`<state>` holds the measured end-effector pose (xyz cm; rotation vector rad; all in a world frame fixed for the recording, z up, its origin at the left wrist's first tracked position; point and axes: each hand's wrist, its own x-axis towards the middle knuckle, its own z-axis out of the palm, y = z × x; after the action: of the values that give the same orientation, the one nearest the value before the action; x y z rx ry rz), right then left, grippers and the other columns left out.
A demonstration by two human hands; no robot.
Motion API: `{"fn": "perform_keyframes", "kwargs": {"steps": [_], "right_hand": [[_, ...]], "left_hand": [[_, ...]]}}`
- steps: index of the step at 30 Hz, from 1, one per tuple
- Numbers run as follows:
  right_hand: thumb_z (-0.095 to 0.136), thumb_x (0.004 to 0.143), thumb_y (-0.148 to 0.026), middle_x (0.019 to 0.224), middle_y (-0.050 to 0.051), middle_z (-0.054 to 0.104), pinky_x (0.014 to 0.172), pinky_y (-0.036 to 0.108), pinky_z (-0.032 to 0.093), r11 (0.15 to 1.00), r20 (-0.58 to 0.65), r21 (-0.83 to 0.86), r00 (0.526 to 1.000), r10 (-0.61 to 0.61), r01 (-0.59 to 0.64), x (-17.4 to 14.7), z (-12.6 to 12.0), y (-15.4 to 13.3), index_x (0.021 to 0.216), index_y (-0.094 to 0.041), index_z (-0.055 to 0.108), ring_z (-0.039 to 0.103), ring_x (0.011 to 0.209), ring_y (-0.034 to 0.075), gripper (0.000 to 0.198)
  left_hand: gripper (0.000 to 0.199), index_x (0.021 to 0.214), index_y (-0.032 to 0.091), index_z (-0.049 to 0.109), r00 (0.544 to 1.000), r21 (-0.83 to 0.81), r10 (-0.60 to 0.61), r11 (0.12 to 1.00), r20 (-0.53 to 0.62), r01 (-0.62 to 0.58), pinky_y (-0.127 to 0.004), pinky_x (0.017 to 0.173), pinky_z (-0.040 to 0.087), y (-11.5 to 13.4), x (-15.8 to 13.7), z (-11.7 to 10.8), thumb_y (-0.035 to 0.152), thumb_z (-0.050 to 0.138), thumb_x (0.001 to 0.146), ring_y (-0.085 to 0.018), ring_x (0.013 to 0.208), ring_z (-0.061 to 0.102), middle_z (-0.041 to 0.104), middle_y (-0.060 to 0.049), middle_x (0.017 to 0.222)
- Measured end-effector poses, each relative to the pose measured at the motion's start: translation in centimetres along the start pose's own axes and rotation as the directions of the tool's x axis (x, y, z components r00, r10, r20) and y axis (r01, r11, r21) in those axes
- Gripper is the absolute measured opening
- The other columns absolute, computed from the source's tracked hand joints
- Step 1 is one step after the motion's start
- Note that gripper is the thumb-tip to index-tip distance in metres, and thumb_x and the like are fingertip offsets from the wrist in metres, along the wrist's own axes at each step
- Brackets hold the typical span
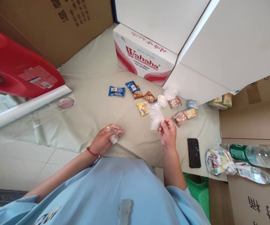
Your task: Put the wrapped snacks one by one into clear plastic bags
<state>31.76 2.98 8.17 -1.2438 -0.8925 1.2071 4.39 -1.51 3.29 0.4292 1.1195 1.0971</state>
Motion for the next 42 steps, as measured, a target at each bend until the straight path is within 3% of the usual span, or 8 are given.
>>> {"fn": "perform_keyframes", "kwargs": {"steps": [8, 12, 17, 21, 27, 31, 38, 42], "right_hand": [[0.084, 0.079, -0.043, 0.059, -0.007, 0.051, 0.047, 0.018, 0.039, 0.992, 0.052, 0.125, 0.998, 0.027, -0.033, -0.9, -0.2, -1.3, 0.084, -0.024, 0.058, 0.047, 0.051, 0.008, 0.033], [0.083, 0.080, -0.044, 0.058, -0.007, 0.051, 0.044, 0.018, 0.037, 0.993, 0.065, 0.109, 0.997, 0.032, -0.039, -2.9, -1.9, -0.7, 0.084, -0.024, 0.060, 0.045, 0.048, 0.009, 0.031], [0.078, 0.086, -0.040, 0.078, -0.003, 0.061, 0.049, 0.022, 0.043, 0.996, 0.055, -0.034, 0.995, -0.081, 0.083, -4.6, -4.0, -0.2, 0.086, -0.024, 0.064, 0.052, 0.054, 0.009, 0.021], [0.070, 0.093, -0.031, 0.120, 0.008, 0.069, 0.066, 0.029, 0.052, 0.871, 0.142, -0.403, 0.960, -0.242, 0.280, -5.5, -4.0, 0.3, 0.086, -0.023, 0.069, 0.066, 0.081, 0.016, 0.010], [0.061, 0.095, -0.024, 0.139, 0.012, 0.067, 0.086, 0.039, 0.058, 0.668, 0.486, -0.582, 0.857, -0.172, 0.464, -5.9, -1.1, 2.1, 0.094, -0.026, 0.073, 0.070, 0.098, 0.022, 0.012], [0.062, 0.099, -0.030, 0.132, 0.012, 0.069, 0.087, 0.038, 0.059, 0.705, 0.532, -0.527, 0.831, -0.161, 0.474, -5.2, -0.5, 2.6, 0.097, -0.026, 0.073, 0.070, 0.102, 0.021, 0.012], [0.067, 0.096, -0.051, 0.132, 0.010, 0.065, 0.088, 0.035, 0.059, 0.938, 0.253, -0.319, 0.966, -0.056, 0.138, -3.5, -0.7, 3.4, 0.130, -0.029, 0.065, 0.064, 0.114, 0.021, 0.041], [0.079, 0.087, -0.048, 0.126, 0.008, 0.067, 0.089, 0.034, 0.058, 0.932, 0.329, -0.326, 0.943, -0.046, 0.159, -3.7, 0.1, 3.5, 0.109, -0.028, 0.076, 0.065, 0.111, 0.021, 0.030]], "left_hand": [[0.047, 0.104, 0.024, 0.077, 0.995, 0.428, 0.095, 0.898, 0.037, -0.101, -0.029, 0.069, 0.052, 1.1, 0.0, 1.9, 0.066, 0.066, 0.087, -0.019, 0.084, 0.058, 0.067, -0.005, 0.099], [0.063, 0.131, 0.025, 0.065, 0.986, 0.272, -0.059, 0.962, 0.154, 0.015, -0.026, 0.057, 0.049, 2.3, 1.5, 5.3, 0.070, 0.065, 0.088, -0.014, 0.063, 0.052, 0.061, -0.002, 0.082], [0.091, 0.161, 0.043, 0.027, 0.962, 0.067, 0.027, 0.997, 0.271, -0.047, -0.049, 0.104, 0.055, 3.8, 3.3, 9.4, 0.059, 0.075, 0.086, -0.028, 0.138, 0.054, 0.045, -0.010, 0.159], [0.066, 0.127, 0.024, 0.064, 0.948, 0.160, -0.103, 0.986, 0.300, 0.056, -0.049, 0.099, 0.058, 2.7, 2.8, 9.3, 0.068, 0.077, 0.080, -0.032, 0.129, 0.060, 0.061, -0.016, 0.138], [0.051, 0.082, 0.019, 0.061, 0.945, 0.127, -0.145, 0.985, 0.292, 0.112, -0.030, 0.073, 0.058, -0.1, 1.6, 7.4, 0.059, 0.089, 0.069, -0.015, 0.081, 0.063, 0.064, 0.000, 0.084], [0.048, 0.071, 0.019, 0.055, 0.978, 0.091, -0.074, 0.994, 0.193, 0.058, -0.026, 0.068, 0.053, 0.1, 1.8, 5.8, 0.045, 0.094, 0.061, -0.012, 0.071, 0.058, 0.059, 0.003, 0.073], [0.043, 0.078, 0.020, 0.058, 0.955, -0.014, -0.124, 0.991, 0.271, 0.132, -0.028, 0.071, 0.055, 0.8, 0.2, 5.2, 0.046, 0.091, 0.068, -0.013, 0.073, 0.060, 0.058, 0.004, 0.075], [0.045, 0.078, 0.020, 0.058, 0.973, 0.006, -0.093, 0.996, 0.210, 0.094, -0.024, 0.062, 0.049, 0.2, 0.6, 5.5, 0.053, 0.088, 0.070, -0.012, 0.069, 0.057, 0.057, 0.004, 0.073]]}}
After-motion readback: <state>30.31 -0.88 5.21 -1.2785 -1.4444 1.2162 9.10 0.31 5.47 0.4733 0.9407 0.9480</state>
